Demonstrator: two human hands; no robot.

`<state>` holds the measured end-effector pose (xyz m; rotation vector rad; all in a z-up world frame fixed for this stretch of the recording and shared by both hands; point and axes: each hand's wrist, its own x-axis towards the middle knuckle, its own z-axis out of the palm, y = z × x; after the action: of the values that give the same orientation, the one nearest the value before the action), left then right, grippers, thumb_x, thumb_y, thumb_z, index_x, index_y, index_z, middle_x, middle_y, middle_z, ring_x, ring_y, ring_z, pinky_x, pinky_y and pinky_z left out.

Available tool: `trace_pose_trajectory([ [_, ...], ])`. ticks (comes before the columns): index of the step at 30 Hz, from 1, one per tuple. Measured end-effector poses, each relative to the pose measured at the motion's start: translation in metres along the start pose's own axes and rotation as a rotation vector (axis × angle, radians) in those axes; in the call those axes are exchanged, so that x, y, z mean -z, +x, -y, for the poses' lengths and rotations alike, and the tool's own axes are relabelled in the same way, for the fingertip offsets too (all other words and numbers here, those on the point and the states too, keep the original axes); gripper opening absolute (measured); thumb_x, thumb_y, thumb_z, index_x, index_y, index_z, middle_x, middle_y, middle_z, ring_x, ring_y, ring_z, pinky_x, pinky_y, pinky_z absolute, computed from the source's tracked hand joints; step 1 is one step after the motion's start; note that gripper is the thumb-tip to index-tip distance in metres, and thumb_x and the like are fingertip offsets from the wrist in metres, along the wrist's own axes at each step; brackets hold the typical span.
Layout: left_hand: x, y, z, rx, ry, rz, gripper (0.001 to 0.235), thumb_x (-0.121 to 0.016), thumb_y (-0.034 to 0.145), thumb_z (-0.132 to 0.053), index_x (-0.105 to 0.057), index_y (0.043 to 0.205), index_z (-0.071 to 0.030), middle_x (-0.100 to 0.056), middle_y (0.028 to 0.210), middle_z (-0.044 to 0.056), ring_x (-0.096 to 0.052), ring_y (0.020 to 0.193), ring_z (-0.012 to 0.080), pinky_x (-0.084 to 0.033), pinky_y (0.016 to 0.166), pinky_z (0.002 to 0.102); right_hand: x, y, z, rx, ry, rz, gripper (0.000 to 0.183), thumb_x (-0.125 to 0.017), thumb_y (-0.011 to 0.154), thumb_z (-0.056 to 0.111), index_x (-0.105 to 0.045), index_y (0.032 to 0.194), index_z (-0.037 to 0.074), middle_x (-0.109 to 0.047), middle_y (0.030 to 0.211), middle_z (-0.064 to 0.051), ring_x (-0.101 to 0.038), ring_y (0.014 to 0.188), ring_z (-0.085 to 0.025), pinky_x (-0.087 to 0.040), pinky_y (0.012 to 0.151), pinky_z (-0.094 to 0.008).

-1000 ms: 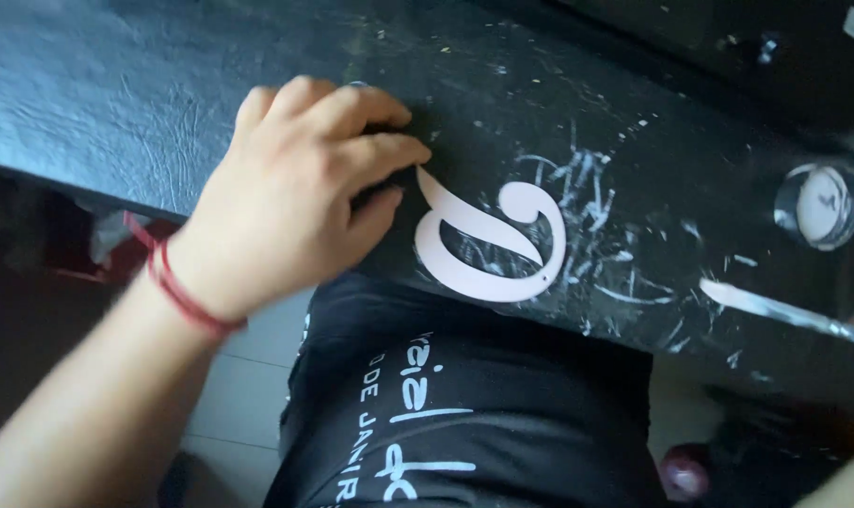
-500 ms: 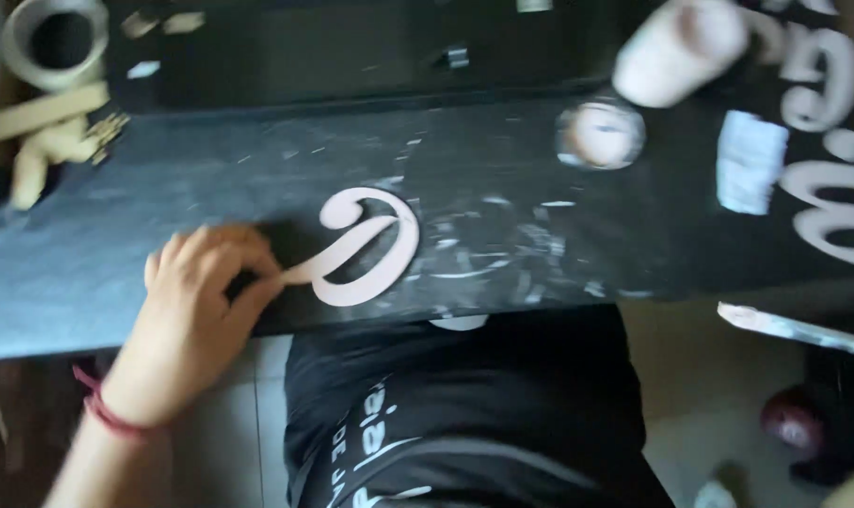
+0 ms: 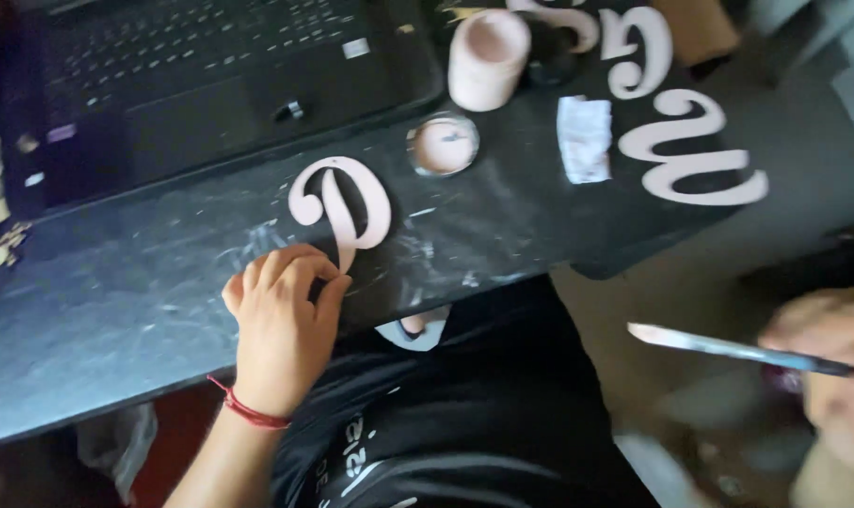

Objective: Painting a wooden decorative letter with pink paint using a small brush.

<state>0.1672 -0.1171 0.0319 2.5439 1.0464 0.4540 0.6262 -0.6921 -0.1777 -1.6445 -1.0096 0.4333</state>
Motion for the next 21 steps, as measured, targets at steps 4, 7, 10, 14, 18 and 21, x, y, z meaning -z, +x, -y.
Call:
trace_pose_trajectory([
  [4,-0.009,0.005,-0.005,-0.095,0.136,-0.118,0.009,-0.068,0.087,-0.025,-0.075,0.092,-0.023,-0.069,0.112,-0.005,-0.059,0.103,0.0257,-0.033,0.09,0.045,-0.213,0.117,0.304,0.262,0.02,-0.346,0.026,-0.065,0.089,0.019,-0.053,0.109,0.007,-0.061,0.11,-0.016,-0.071,0.097,-0.03,-0.069,0.084,-0.033],
  [7,-0.006,0.0,-0.013,-0.021,0.098,-0.056,0.016,-0.061,0.093,-0.022,-0.076,0.094,-0.018,-0.069,0.114,-0.003,-0.059,0.107,0.0257,-0.031,0.091,0.044,-0.226,0.141,0.332,0.251,-0.099,-0.323,0.023,-0.065,0.087,0.025,-0.054,0.097,0.007,-0.066,0.092,-0.016,-0.072,0.077,-0.022,-0.063,0.075,-0.03],
  [10,-0.006,-0.008,-0.012,-0.048,0.113,-0.098,0.018,-0.06,0.093,-0.029,-0.075,0.1,-0.022,-0.068,0.115,-0.005,-0.059,0.105,0.0226,-0.029,0.092,0.043,-0.231,0.152,0.319,0.219,-0.031,-0.366,0.012,-0.059,0.095,0.011,-0.051,0.1,0.004,-0.064,0.082,-0.023,-0.068,0.068,-0.023,-0.061,0.069,-0.03],
  [14,0.005,-0.018,-0.014,-0.167,0.107,-0.204,0.022,-0.069,0.088,-0.033,-0.073,0.104,-0.018,-0.068,0.115,-0.001,-0.061,0.104,0.0199,-0.031,0.094,0.041,-0.246,0.165,0.31,0.164,0.355,-0.401,0.017,-0.064,0.094,0.01,-0.053,0.106,0.004,-0.061,0.088,-0.02,-0.066,0.067,-0.023,-0.061,0.06,-0.032],
  [18,0.008,-0.028,-0.006,-0.216,0.091,-0.208,0.02,-0.07,0.087,-0.033,-0.072,0.103,-0.019,-0.068,0.112,-0.003,-0.061,0.1,0.0196,-0.031,0.093,0.039,-0.254,0.174,0.313,0.18,0.495,-0.336,0.016,-0.066,0.095,0.011,-0.057,0.108,0.01,-0.064,0.097,-0.015,-0.069,0.077,-0.022,-0.063,0.067,-0.033],
  [21,0.003,-0.034,0.006,-0.216,0.083,-0.186,0.021,-0.069,0.087,-0.031,-0.071,0.104,-0.02,-0.067,0.113,-0.003,-0.061,0.1,0.0212,-0.035,0.092,0.039,-0.255,0.178,0.315,0.137,0.537,-0.31,0.015,-0.062,0.096,0.009,-0.059,0.11,0.008,-0.068,0.095,-0.017,-0.071,0.079,-0.026,-0.063,0.069,-0.035],
])
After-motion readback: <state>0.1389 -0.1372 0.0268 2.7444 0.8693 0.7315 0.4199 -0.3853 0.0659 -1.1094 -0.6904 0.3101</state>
